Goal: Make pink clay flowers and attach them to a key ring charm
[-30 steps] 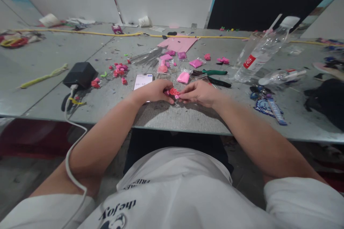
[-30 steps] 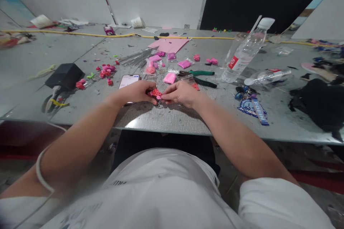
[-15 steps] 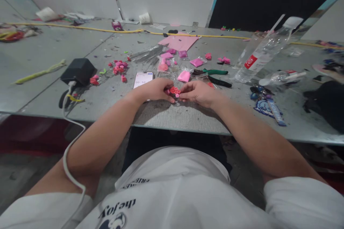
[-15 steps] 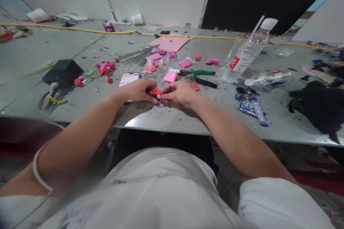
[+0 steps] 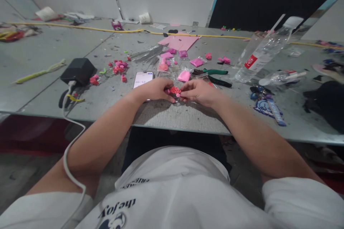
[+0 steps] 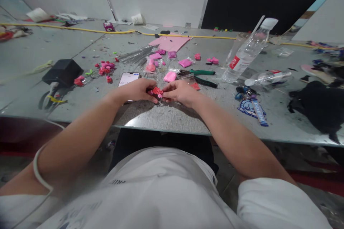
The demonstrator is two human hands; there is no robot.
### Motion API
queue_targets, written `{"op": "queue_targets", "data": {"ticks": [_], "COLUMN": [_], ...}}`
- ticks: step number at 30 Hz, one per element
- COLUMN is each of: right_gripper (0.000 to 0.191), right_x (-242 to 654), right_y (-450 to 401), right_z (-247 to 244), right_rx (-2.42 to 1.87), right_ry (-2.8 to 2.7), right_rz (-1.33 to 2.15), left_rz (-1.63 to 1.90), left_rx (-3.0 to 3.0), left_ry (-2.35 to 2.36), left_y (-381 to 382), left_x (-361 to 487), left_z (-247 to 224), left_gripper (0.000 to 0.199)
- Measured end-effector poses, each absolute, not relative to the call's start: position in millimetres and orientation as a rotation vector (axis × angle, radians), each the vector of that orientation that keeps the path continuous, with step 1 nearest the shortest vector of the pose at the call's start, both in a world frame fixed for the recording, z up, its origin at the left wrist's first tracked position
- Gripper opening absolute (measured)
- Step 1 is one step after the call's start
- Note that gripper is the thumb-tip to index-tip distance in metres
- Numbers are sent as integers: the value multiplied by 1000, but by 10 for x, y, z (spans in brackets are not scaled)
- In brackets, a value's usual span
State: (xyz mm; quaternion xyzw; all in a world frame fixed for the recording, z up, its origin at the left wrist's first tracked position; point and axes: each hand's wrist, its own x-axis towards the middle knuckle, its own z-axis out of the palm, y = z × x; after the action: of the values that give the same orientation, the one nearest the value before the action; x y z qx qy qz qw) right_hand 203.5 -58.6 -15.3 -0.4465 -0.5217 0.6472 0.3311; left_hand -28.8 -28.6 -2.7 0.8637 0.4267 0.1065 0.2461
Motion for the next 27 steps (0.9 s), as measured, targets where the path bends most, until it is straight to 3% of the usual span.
{"op": "queue_targets", "data": {"ticks": [7,27], "right_gripper": [35,12], "right_x": [1991,1819], "right_y": [-631,-894], "right_z": [-155,-254], "right_rx": [-1216,-1357], "right_ry": [-1619,-2177], "right_rz": [1520,277], "left_rz": [315,312], "left_rx": [2331,2301], "left_ry": [1132,1097], "left_y": [-294,-261], "left_x": [-288,-329], "left_z": [-30,-24], "left_gripper": [49,48]}}
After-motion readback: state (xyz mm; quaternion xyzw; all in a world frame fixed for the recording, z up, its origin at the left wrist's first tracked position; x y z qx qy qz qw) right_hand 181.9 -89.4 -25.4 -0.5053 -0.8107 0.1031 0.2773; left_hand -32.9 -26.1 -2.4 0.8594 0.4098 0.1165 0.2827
